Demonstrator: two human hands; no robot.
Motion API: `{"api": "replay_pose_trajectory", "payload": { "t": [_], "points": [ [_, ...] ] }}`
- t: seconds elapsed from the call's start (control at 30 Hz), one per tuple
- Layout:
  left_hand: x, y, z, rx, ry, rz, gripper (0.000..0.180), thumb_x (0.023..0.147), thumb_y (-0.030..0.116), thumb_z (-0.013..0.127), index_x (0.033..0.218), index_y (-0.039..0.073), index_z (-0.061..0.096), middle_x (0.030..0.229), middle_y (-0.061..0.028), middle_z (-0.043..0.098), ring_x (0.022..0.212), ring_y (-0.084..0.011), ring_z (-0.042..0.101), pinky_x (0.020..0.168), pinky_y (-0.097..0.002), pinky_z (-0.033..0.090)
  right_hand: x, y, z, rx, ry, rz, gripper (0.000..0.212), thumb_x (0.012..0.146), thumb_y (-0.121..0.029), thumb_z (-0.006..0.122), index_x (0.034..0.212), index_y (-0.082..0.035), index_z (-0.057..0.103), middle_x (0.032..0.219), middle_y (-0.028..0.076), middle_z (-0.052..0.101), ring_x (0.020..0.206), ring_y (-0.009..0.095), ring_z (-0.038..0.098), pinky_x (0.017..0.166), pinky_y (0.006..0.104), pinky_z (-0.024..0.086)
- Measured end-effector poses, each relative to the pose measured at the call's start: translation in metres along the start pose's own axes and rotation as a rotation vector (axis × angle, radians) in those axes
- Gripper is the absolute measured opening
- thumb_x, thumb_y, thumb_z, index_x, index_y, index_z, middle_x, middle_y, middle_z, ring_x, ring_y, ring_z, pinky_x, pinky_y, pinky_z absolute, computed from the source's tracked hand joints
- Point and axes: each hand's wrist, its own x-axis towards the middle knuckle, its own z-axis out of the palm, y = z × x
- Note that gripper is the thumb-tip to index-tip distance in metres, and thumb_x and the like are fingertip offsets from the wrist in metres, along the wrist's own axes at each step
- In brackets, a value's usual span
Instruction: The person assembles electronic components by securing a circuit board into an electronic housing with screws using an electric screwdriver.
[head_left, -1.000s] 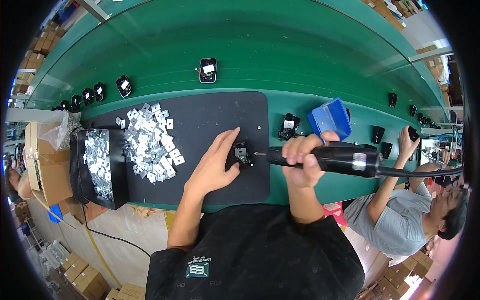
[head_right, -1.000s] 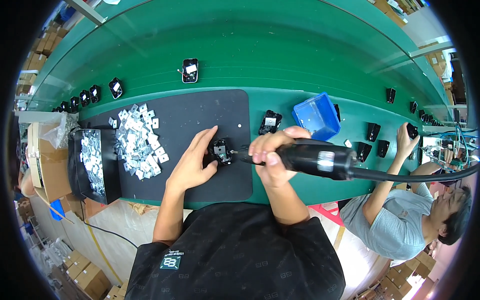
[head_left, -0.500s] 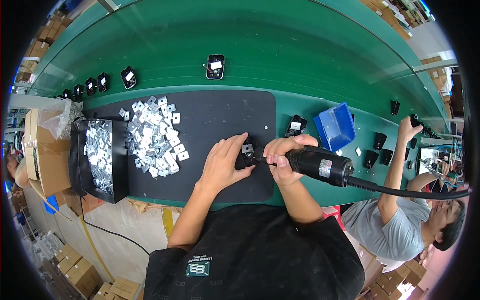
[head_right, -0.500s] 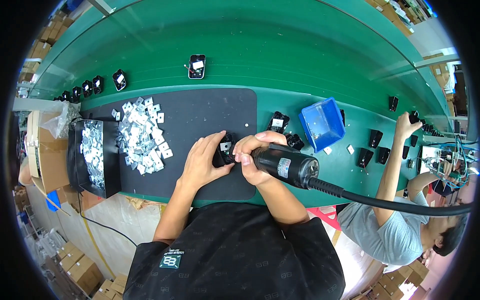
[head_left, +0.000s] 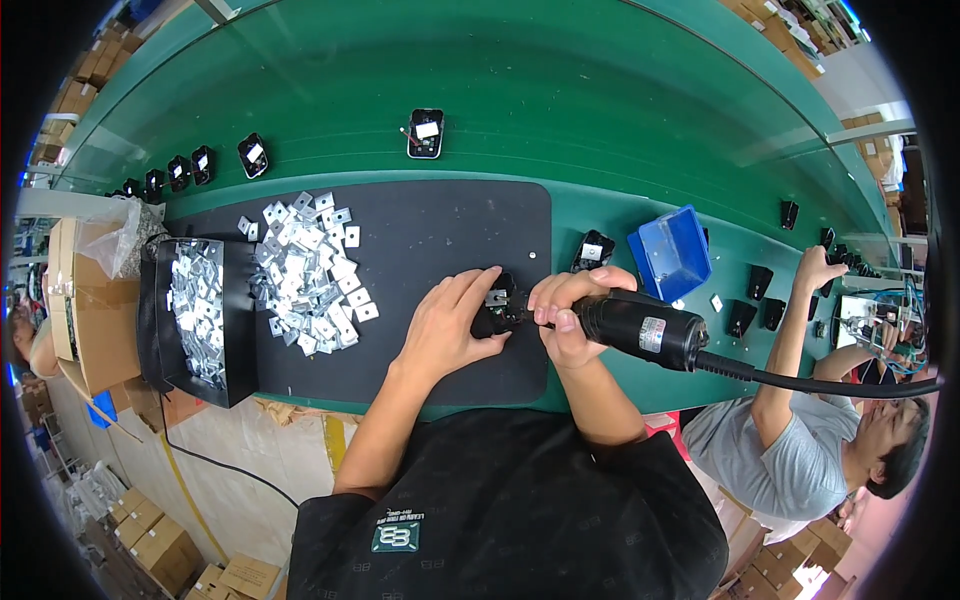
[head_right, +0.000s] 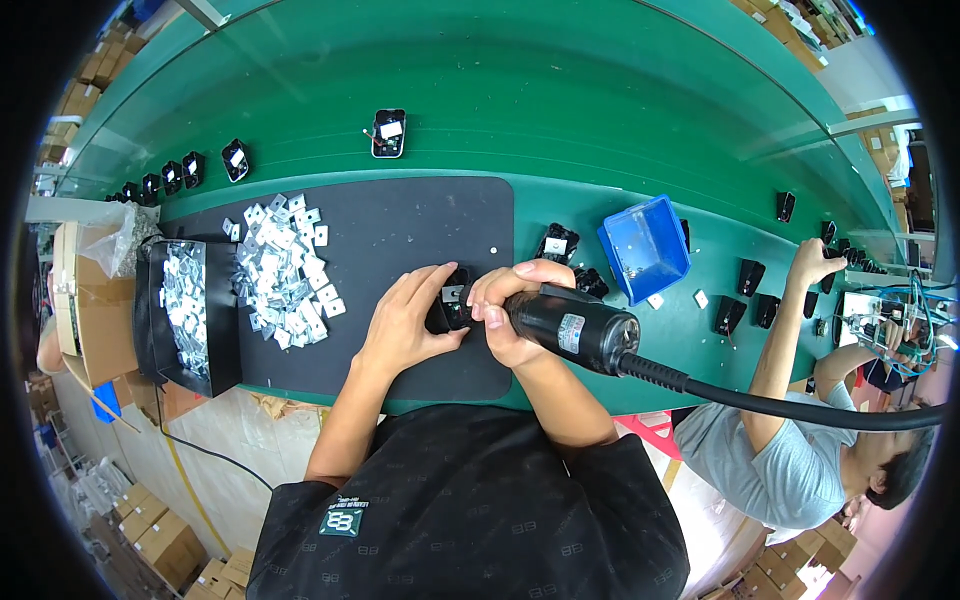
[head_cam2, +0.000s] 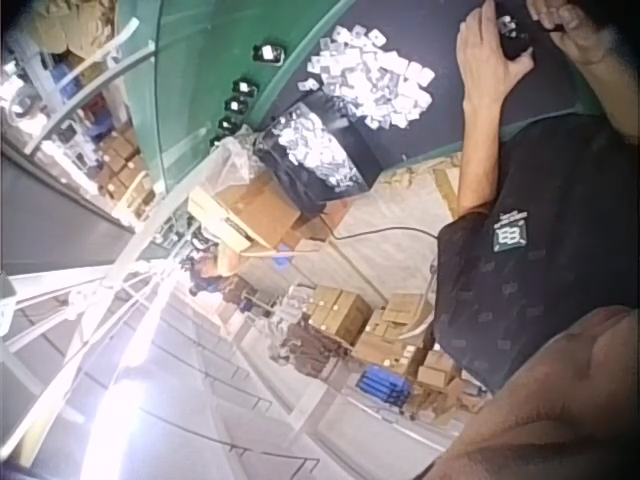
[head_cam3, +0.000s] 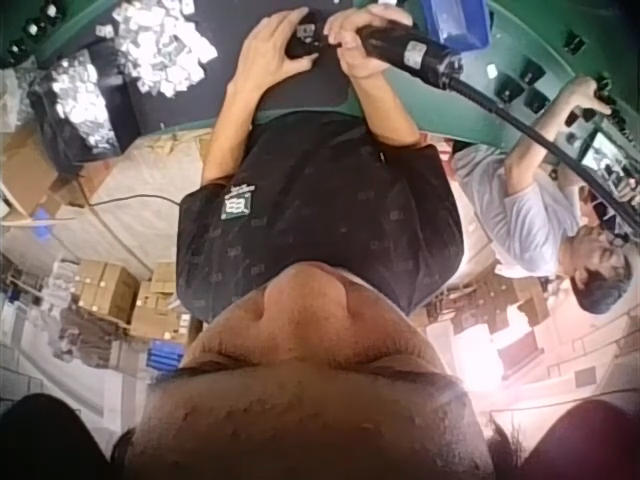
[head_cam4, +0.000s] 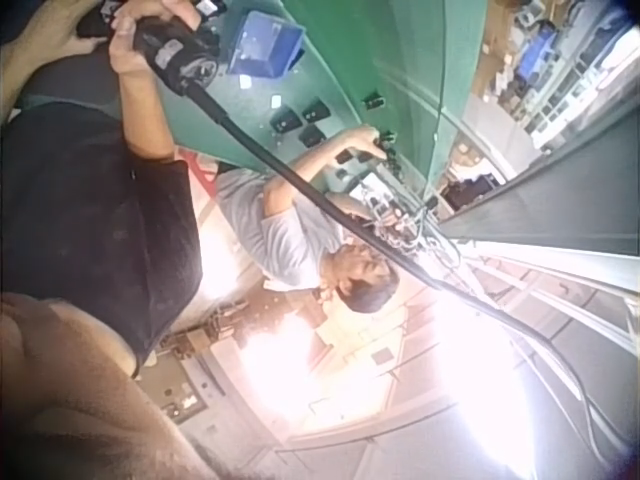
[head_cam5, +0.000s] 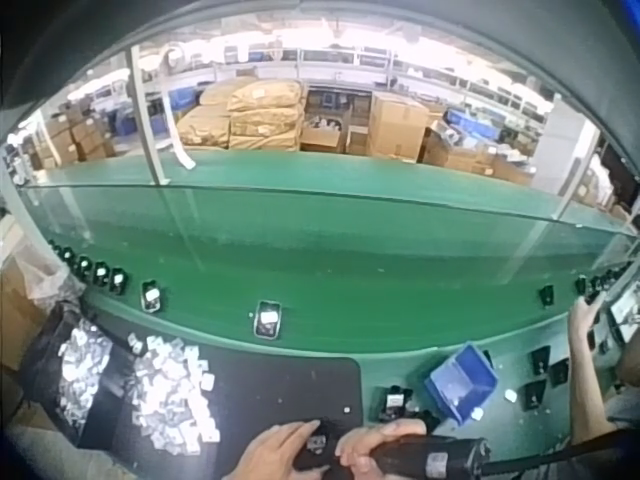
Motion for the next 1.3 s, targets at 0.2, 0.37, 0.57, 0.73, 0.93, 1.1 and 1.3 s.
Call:
{"api": "replay_pose_trajectory", "payload": {
  "t": [0.2,0.37,0.57,0.73,0.93,1.1,1.3],
  "points": [
    [0.001,-0.001,0.000,-0.009,-0.001,0.004,0.073,0.054,0.019,0.077,0.121,0.003,0.052,0.108,-0.0115,0.056,0.087,-0.0283,0.057,0.077,-0.0365,0.048,0.000,0.002,0.000,0.008,0.005,0.010,0.044,0.082,0.002,0.056,0.115,-0.007,0.029,0.067,0.005,0.049,0.056,0.014,0.052,0.058,0.0320,0.050],
    [0.001,-0.006,0.002,-0.040,0.003,0.025,0.072,0.054,0.018,0.077,0.120,0.003,0.052,0.106,-0.0126,0.057,0.088,-0.0296,0.057,0.078,-0.0373,0.048,-0.002,0.009,-0.003,0.103,-0.037,0.020,0.036,0.078,0.009,0.057,0.103,-0.007,0.037,0.068,0.005,0.050,0.056,0.014,0.051,0.059,0.0318,0.050],
    [0.002,-0.009,0.001,-0.039,-0.007,0.045,0.073,0.054,0.019,0.079,0.120,0.003,0.052,0.105,-0.0133,0.059,0.090,-0.0308,0.057,0.079,-0.0384,0.049,-0.001,0.009,0.001,0.026,-0.092,0.084,0.034,0.080,0.002,0.059,0.101,-0.011,0.035,0.066,0.003,0.048,0.053,0.014,0.048,0.056,0.0316,0.046],
    [0.004,-0.006,0.000,-0.042,-0.015,0.031,0.071,0.054,0.019,0.079,0.118,0.003,0.053,0.107,-0.0137,0.059,0.092,-0.0318,0.057,0.081,-0.0384,0.049,-0.004,0.013,-0.001,-0.015,-0.089,0.042,0.041,0.080,0.000,0.059,0.112,-0.010,0.034,0.065,0.003,0.047,0.054,0.014,0.050,0.056,0.0316,0.047],
    [0.030,-0.010,-0.005,0.057,-0.075,0.040,0.071,0.058,0.015,0.077,0.122,0.002,0.049,0.113,-0.0169,0.057,0.102,-0.0348,0.055,0.088,-0.0396,0.046,0.029,-0.037,-0.014,0.088,0.076,-0.063,0.060,0.081,-0.013,0.064,0.130,-0.008,0.029,0.064,0.002,0.046,0.053,0.014,0.048,0.053,0.0304,0.044],
    [0.102,-0.038,-0.005,0.050,-0.008,0.066,0.072,0.065,0.007,0.069,0.130,0.001,0.038,0.123,-0.0224,0.049,0.114,-0.0392,0.048,0.097,-0.0404,0.040,0.040,-0.094,-0.054,-0.141,0.271,-0.288,0.059,0.082,-0.013,0.061,0.130,-0.008,0.027,0.067,0.004,0.048,0.052,0.015,0.048,0.051,0.0315,0.044],
    [0.151,-0.044,-0.011,0.427,-0.156,0.101,0.080,0.064,0.015,0.073,0.135,0.007,0.036,0.134,-0.0217,0.039,0.126,-0.0357,0.037,0.101,-0.0462,0.034,0.024,-0.115,-0.094,-0.413,0.438,-0.374,0.055,0.082,-0.009,0.058,0.128,0.000,0.028,0.063,0.006,0.049,0.049,0.015,0.048,0.052,0.0306,0.046]
  ]
}}
